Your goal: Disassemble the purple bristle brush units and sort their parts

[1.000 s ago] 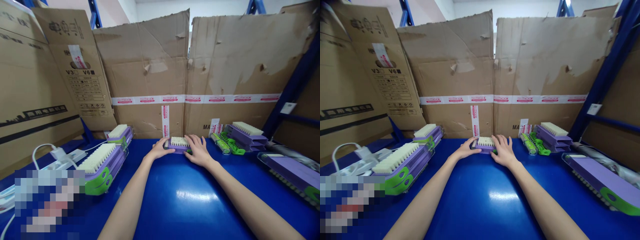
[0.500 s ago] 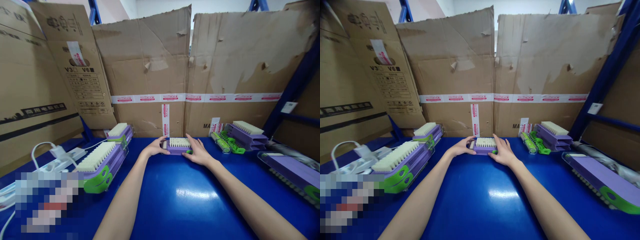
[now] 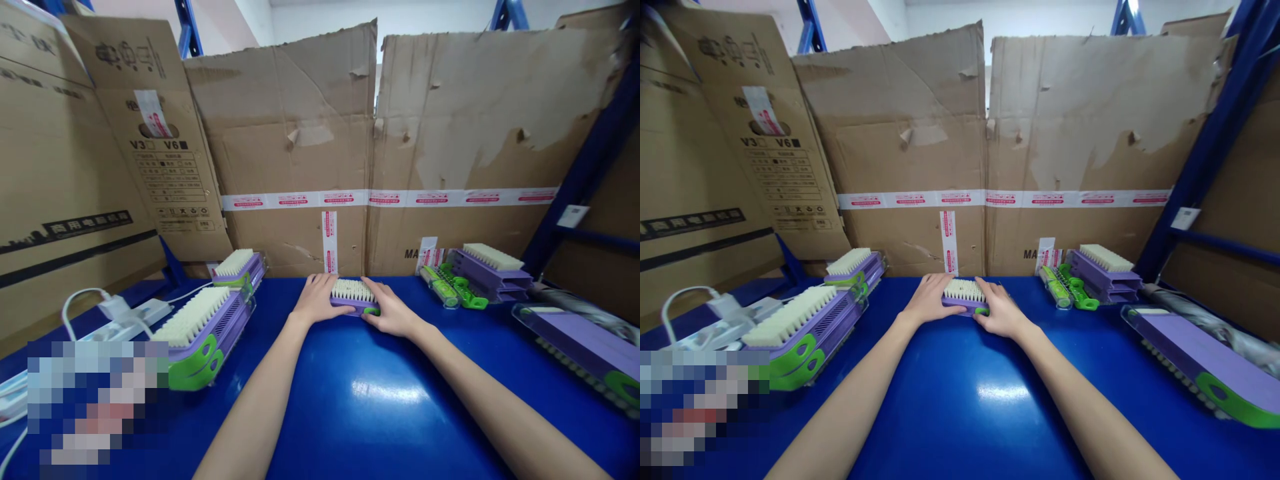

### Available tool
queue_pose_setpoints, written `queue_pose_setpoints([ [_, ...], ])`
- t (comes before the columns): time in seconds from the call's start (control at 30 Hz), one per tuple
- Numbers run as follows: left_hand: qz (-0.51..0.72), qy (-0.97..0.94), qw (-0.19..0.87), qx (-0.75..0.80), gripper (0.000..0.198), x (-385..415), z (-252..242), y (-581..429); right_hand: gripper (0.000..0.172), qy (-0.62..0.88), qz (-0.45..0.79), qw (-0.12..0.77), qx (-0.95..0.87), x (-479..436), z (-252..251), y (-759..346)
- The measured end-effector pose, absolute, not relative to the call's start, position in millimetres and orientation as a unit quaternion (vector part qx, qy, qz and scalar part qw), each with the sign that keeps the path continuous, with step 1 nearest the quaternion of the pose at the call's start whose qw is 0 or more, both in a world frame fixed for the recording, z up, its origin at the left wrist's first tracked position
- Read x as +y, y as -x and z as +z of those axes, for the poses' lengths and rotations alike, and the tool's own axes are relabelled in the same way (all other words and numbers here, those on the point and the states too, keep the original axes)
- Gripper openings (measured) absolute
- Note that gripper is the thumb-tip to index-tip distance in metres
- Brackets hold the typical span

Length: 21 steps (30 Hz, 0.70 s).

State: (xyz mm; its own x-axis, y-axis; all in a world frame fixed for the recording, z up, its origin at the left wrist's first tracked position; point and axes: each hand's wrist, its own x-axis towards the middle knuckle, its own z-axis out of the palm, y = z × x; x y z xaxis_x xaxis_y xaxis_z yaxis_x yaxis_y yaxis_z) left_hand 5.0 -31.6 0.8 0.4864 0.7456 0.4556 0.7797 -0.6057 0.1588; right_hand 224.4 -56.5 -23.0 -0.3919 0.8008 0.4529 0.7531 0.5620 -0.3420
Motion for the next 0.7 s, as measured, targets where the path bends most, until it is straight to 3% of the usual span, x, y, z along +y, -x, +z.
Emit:
queue_pose_setpoints([
  [0.47,-0.213,0.857,0.027,-0.468,0.089,-30,0,0,0.085,0.467,0.175,0.311,-0.809,-55,-12,-225],
  [0.7,-0.213,0.853,0.031,-0.476,0.084,-30,0,2,0.084,0.476,0.152,0.317,-0.806,-55,-13,-223],
])
